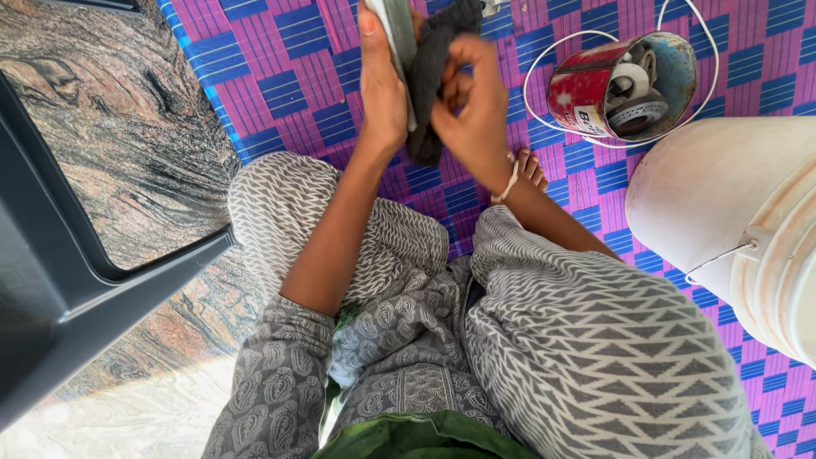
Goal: The person cleans various metal components using a black cloth while sitting on a patterned mat. They pick up individual metal pieces, wipe them down thoroughly with the cloth, and set them back down.
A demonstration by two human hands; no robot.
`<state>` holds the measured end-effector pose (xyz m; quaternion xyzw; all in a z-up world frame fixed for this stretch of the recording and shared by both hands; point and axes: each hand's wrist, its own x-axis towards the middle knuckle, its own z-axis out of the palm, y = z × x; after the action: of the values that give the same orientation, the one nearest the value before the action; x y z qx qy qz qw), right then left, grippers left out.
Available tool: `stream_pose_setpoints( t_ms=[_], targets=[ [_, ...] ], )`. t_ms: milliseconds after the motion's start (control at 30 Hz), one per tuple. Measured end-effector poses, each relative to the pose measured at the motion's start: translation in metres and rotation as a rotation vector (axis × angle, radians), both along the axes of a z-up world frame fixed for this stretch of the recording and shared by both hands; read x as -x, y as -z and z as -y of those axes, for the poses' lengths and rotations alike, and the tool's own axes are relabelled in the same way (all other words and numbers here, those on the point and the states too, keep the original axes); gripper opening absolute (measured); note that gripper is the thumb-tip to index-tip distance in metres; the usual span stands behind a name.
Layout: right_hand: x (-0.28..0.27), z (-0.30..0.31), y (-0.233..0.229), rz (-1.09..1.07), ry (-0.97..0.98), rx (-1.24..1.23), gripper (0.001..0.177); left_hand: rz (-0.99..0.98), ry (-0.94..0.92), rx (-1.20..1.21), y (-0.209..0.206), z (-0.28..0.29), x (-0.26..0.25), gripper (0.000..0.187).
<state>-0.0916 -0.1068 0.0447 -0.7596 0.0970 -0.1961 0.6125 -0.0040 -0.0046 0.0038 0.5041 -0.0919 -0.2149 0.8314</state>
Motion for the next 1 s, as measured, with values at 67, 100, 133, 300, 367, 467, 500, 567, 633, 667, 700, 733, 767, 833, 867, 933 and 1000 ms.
stream_pose_setpoints(
  t_ms=[67, 100, 133, 300, 367, 467, 500, 567, 633, 667, 700, 733, 767, 833, 867, 933, 1000],
  targets=[
    [-0.013, 0.013, -0.005, 0.032, 0.028, 0.089, 0.05, -0.026, 0.023, -0.003, -0.005, 0.006, 0.009, 0.074],
    [-0.021, 0.018, -0.008, 0.061, 0.052, 0.178, 0.049, 0.041, 0.005, -0.025, -0.008, 0.011, 0.015, 0.072],
    [-0.029, 0.023, -0.01, 0.061, 0.055, 0.177, 0.049, 0.105, -0.011, -0.047, -0.009, 0.013, 0.019, 0.071],
    [-0.036, 0.02, -0.022, 0.174, -0.026, 0.199, 0.044, 0.173, 0.03, -0.146, -0.005, 0.01, 0.019, 0.063],
    [-0.018, 0.009, -0.026, 0.108, 0.007, 0.33, 0.053, 0.22, 0.007, -0.192, -0.003, 0.009, 0.015, 0.061],
    [0.007, -0.011, -0.026, 0.013, 0.008, 0.419, 0.067, 0.143, -0.029, -0.1, -0.001, 0.005, 0.004, 0.061],
    [0.011, -0.012, -0.026, -0.013, -0.022, 0.386, 0.07, 0.118, -0.031, -0.078, -0.001, 0.005, 0.006, 0.062],
    [0.01, -0.006, -0.026, -0.005, -0.034, 0.361, 0.069, 0.097, -0.034, -0.061, -0.003, 0.005, 0.006, 0.064],
    [0.009, 0.001, -0.024, -0.003, -0.037, 0.334, 0.068, 0.056, -0.03, -0.051, -0.005, 0.01, 0.01, 0.065],
    [0.003, 0.008, -0.022, 0.015, 0.016, 0.386, 0.064, 0.058, -0.028, -0.05, -0.007, 0.015, 0.017, 0.065],
    [-0.003, 0.016, -0.018, 0.034, 0.068, 0.437, 0.061, 0.049, 0.004, 0.002, -0.01, 0.021, 0.027, 0.064],
    [-0.016, 0.025, -0.014, 0.037, 0.072, 0.435, 0.061, 0.042, 0.039, 0.051, -0.013, 0.023, 0.031, 0.063],
    [-0.03, 0.036, -0.01, -0.038, 0.091, 0.408, 0.05, 0.046, 0.043, 0.05, -0.014, 0.023, 0.029, 0.063],
    [-0.03, 0.039, -0.006, -0.121, 0.113, 0.374, 0.04, 0.186, 0.033, -0.177, -0.015, 0.021, 0.029, 0.063],
    [-0.026, 0.034, -0.007, -0.041, 0.136, 0.491, 0.041, 0.186, 0.036, -0.175, -0.014, 0.02, 0.029, 0.063],
    [-0.015, 0.02, -0.015, 0.043, 0.152, 0.607, 0.043, 0.173, -0.005, -0.086, -0.012, 0.017, 0.025, 0.06],
    [0.005, 0.0, -0.025, 0.086, -0.044, 0.408, 0.058, 0.107, -0.027, -0.021, -0.005, 0.009, 0.012, 0.058]
  ],
)
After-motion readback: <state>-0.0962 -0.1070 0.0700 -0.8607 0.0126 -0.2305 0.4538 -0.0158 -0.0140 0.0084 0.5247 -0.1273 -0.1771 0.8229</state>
